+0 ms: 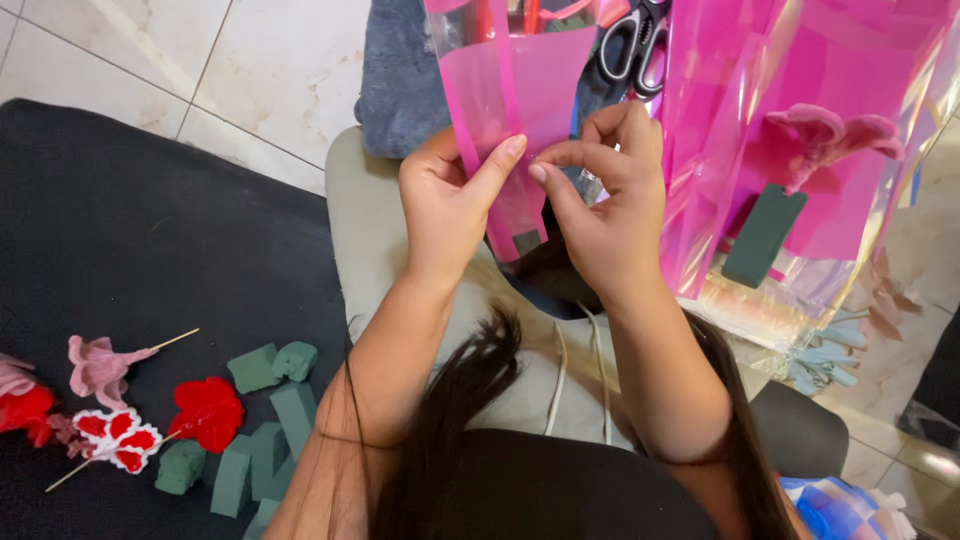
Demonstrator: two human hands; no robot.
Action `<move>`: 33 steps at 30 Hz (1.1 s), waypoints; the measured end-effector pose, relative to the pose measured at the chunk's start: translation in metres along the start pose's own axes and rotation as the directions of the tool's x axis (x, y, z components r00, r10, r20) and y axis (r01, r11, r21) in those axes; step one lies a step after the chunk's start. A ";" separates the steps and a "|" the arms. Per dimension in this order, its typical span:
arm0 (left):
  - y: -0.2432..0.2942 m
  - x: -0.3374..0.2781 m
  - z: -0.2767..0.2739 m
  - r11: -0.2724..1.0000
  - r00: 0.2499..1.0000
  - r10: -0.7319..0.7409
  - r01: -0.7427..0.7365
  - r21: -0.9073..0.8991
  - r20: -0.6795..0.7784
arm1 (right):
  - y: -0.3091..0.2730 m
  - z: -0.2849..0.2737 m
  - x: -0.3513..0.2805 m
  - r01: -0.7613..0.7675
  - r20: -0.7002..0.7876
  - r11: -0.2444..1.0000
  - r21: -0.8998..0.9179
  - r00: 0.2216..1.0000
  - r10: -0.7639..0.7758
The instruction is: The person cuts a pink plastic sheet with scissors, rolls the sheet, and places it around a pink flower held in a foam block.
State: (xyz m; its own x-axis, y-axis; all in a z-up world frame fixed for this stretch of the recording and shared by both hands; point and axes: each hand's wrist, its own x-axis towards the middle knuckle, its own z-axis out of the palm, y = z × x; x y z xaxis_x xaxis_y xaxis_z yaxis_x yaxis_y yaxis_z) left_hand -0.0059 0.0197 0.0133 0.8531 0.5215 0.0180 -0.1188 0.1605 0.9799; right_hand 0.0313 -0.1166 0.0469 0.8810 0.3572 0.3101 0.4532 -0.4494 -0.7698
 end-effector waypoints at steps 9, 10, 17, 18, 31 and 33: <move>0.011 -0.015 0.018 0.999 0.999 0.028 -0.029 0.021 0.042 | 0.009 -0.010 -0.010 -0.041 -0.071 0.998 0.044 0.996 0.044; 0.015 -0.017 0.020 0.994 0.994 0.086 -0.090 0.057 0.071 | 0.012 -0.011 -0.012 -0.058 -0.077 0.997 0.056 0.995 0.062; -0.020 -0.023 0.022 0.974 0.967 0.196 -0.211 0.077 0.165 | 0.050 -0.022 -0.032 -0.129 -0.142 0.969 0.211 0.977 0.161; -0.019 -0.024 0.026 0.975 0.964 0.194 -0.209 0.071 0.182 | 0.058 -0.023 -0.038 -0.135 -0.158 0.969 0.206 0.973 0.169; -0.136 -0.057 0.035 0.829 0.784 -0.541 0.558 0.035 0.304 | 0.155 -0.052 -0.074 -0.341 -0.257 0.939 -0.052 0.913 0.318; -0.152 -0.065 0.031 0.798 0.764 -0.592 0.600 0.055 0.257 | 0.158 -0.060 -0.068 -0.271 -0.303 0.892 -0.361 0.939 0.163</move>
State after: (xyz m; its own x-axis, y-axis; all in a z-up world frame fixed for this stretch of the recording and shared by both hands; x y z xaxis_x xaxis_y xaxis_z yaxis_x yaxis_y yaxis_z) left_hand -0.0279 -0.0646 -0.1309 0.8529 0.0878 -0.5147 0.4446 0.3950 0.8040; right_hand 0.0516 -0.2609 -0.0626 0.9422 0.0140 0.3348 0.2144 -0.7932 -0.5700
